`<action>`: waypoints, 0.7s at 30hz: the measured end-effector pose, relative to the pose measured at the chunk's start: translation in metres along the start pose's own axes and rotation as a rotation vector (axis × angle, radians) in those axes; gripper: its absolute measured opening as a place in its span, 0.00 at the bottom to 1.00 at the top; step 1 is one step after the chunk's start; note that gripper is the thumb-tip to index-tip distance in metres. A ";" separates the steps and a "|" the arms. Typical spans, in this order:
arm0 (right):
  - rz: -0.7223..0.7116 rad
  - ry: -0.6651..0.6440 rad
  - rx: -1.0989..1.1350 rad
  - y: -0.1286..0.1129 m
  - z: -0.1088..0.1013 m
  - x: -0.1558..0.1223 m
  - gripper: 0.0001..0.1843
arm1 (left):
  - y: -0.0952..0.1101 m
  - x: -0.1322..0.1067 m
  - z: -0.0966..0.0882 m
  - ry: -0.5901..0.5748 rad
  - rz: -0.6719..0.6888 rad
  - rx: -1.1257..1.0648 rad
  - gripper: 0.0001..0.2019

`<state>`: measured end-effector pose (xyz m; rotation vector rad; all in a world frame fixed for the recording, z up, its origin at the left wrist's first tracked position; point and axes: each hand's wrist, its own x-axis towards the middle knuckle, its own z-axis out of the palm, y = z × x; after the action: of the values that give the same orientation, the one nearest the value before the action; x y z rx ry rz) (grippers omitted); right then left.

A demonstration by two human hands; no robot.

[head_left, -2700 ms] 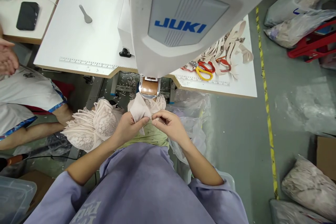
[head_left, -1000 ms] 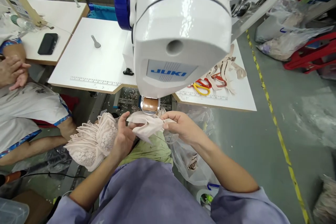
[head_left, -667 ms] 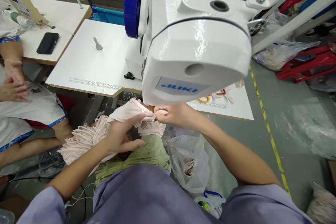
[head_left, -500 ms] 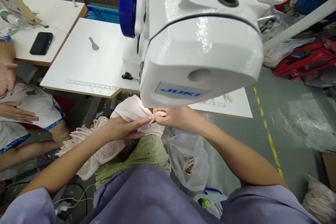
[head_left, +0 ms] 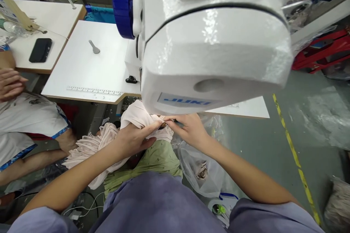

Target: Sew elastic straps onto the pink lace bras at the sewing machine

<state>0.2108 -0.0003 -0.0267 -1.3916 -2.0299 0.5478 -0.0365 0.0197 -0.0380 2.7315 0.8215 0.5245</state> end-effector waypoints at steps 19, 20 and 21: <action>-0.233 0.207 -0.073 0.008 0.018 -0.015 0.15 | 0.017 -0.002 -0.001 0.032 -0.085 -0.015 0.31; -0.255 0.208 -0.103 0.011 0.018 -0.015 0.16 | 0.013 -0.002 -0.004 0.013 -0.050 -0.014 0.31; -0.273 0.217 -0.132 0.013 0.018 -0.015 0.16 | 0.008 -0.002 -0.007 -0.016 -0.006 -0.012 0.30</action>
<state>0.2111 -0.0094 -0.0515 -1.1636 -2.0597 0.1407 -0.0367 0.0128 -0.0299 2.7181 0.8205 0.5034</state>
